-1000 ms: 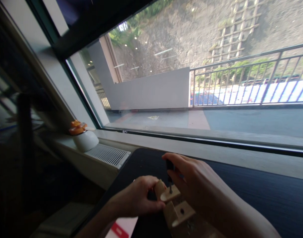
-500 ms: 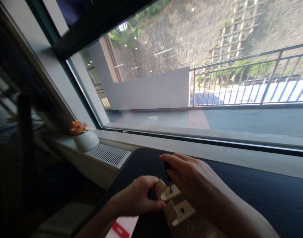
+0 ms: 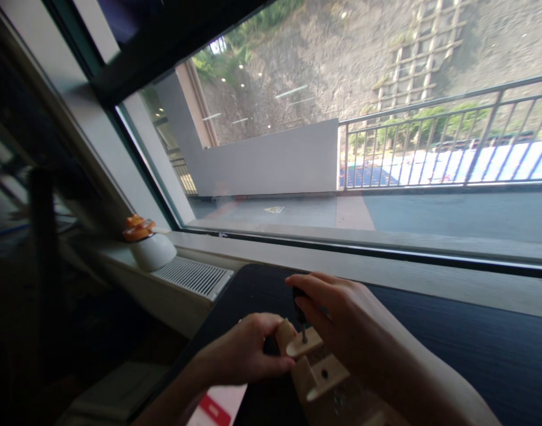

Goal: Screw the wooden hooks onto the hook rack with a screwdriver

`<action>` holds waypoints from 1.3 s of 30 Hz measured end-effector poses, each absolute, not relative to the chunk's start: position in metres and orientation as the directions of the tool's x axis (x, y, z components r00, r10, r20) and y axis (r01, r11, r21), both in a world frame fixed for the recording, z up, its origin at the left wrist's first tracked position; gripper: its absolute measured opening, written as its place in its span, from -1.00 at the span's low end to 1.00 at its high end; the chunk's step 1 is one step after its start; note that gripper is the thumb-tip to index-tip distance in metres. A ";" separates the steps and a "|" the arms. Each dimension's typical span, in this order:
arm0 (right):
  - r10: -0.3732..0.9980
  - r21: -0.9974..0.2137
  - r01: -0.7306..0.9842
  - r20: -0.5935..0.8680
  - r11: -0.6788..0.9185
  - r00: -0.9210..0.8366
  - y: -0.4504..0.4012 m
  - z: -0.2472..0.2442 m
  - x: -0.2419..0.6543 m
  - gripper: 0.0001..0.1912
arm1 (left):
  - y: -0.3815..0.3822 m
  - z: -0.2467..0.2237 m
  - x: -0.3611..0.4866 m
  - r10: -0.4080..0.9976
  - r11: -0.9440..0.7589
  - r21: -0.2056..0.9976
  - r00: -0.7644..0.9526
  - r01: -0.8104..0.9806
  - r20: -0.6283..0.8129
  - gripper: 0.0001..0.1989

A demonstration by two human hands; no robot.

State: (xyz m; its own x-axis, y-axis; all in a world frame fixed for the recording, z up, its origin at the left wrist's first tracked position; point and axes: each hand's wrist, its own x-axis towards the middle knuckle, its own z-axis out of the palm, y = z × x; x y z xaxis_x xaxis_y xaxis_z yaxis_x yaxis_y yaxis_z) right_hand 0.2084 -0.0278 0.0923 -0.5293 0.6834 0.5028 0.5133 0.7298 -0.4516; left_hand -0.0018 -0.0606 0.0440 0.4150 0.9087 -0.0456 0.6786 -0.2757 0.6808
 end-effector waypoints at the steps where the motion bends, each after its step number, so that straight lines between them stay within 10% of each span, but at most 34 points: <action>1: 0.679 -0.449 0.510 0.516 0.733 -0.522 -0.026 0.090 0.208 -0.68 | -0.061 0.044 -0.002 0.909 -0.275 0.683 0.414 0.677 -0.045 -0.81; 39: 0.666 -0.431 0.512 0.548 0.743 -0.505 -0.022 0.088 0.212 -0.77 | -0.061 0.046 0.000 0.913 -0.248 0.696 0.403 0.674 -0.065 -0.81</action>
State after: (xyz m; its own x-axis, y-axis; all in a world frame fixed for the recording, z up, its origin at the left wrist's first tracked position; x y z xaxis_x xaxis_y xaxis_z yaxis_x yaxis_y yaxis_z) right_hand 0.2116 -0.0222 0.0877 -0.5055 0.6662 0.5483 0.5123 0.7431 -0.4306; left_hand -0.0001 -0.0606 0.0457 0.4033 0.9128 -0.0647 0.6739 -0.2484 0.6958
